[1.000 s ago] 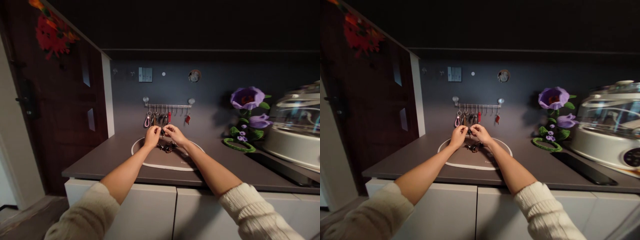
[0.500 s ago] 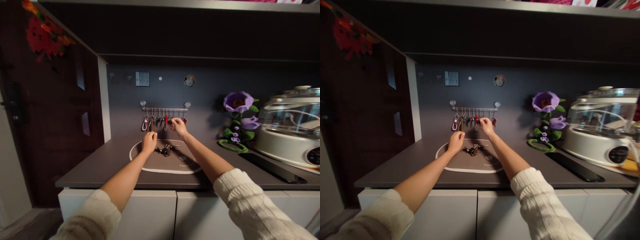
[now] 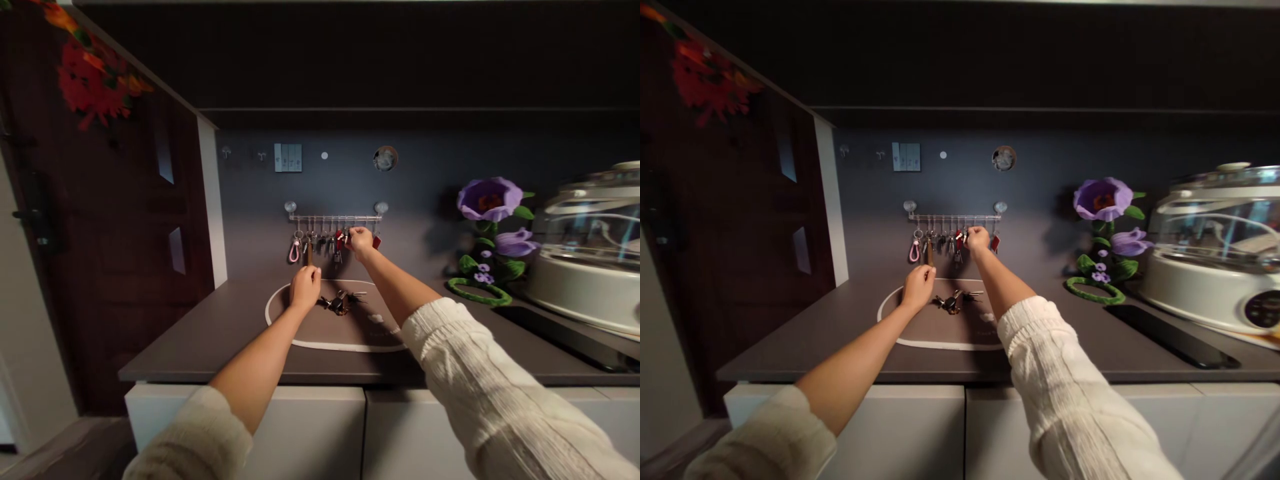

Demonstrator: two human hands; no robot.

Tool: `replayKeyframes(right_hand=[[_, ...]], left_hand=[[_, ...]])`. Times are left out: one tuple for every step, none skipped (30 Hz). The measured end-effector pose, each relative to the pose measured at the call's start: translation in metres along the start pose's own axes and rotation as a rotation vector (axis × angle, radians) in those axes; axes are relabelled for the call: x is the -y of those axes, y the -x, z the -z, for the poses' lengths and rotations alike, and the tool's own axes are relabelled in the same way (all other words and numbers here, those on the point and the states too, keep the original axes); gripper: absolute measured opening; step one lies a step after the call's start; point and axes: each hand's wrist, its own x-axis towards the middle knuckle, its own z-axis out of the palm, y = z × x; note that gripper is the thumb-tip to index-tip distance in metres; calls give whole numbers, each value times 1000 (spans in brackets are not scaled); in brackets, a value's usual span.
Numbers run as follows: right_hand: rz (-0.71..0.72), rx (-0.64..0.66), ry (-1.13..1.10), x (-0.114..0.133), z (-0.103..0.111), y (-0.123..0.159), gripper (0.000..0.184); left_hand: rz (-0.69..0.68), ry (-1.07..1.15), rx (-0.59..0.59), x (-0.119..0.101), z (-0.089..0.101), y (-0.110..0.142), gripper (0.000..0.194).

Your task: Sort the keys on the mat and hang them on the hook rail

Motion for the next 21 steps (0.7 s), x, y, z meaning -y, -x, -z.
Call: replayKeyframes(right_hand=[[-6, -6, 0, -1, -1, 0, 3], [-11, -9, 0, -1, -1, 0, 2], [-16, -9, 1, -2, -2, 0, 1], [-21, -9, -1, -3, -1, 1, 1], [-27, -11, -5, -4, -1, 2, 3], [-35, -11, -14, -5, -1, 3, 5], [-43, -7, -27, -6, 0, 4, 6], [-48, 3, -42, -7, 0, 5, 6], [-49, 18, -58, -8, 1, 6, 6], [-48, 34, -72, -9, 2, 7, 5], [-46, 49, -84, -10, 3, 8, 4], [-45, 62, -92, -11, 4, 8, 4], [-46, 72, -96, -12, 6, 9, 3], [-50, 78, -98, -12, 7, 11, 3], [-57, 81, -97, -12, 9, 12, 4], [-63, 83, -96, -12, 10, 14, 4], [-67, 87, -96, -12, 12, 15, 5], [-71, 93, -96, -12, 15, 18, 6], [-76, 101, -99, -13, 17, 20, 7], [-85, 114, -105, -13, 20, 23, 8], [-96, 130, -111, -14, 24, 26, 8]], left_hand=[[-1, 1, -2, 0, 0, 0, 27], [-2, 1, -4, 0, 0, 0, 27], [-1, 1, -7, 0, 0, 0, 27], [-1, 0, -8, 0, 0, 0, 27], [0, 0, -7, 0, 0, 0, 27], [-1, 1, -6, 0, 0, 0, 27], [-2, 3, -5, 0, 0, 0, 27], [-2, 5, -7, 0, 0, 0, 27], [-3, 9, -9, 0, 0, 0, 27], [-3, 14, -12, 1, 0, 0, 27], [-3, 19, -14, 1, 0, 0, 27], [-4, 25, -16, 1, 0, 0, 27], [-5, 32, -18, 2, -1, 0, 26], [-7, 39, -18, 2, -1, 0, 26], [-9, 48, -19, 3, 0, 0, 25], [-12, 56, -20, 3, 0, 0, 24], [-13, 64, -19, 3, 1, 0, 24], [-13, 71, -17, 2, 1, 0, 23], [-13, 75, -13, 2, 2, 0, 23], [-13, 78, -8, 1, 3, 0, 22], [-15, 80, -2, 1, 4, 0, 22]])
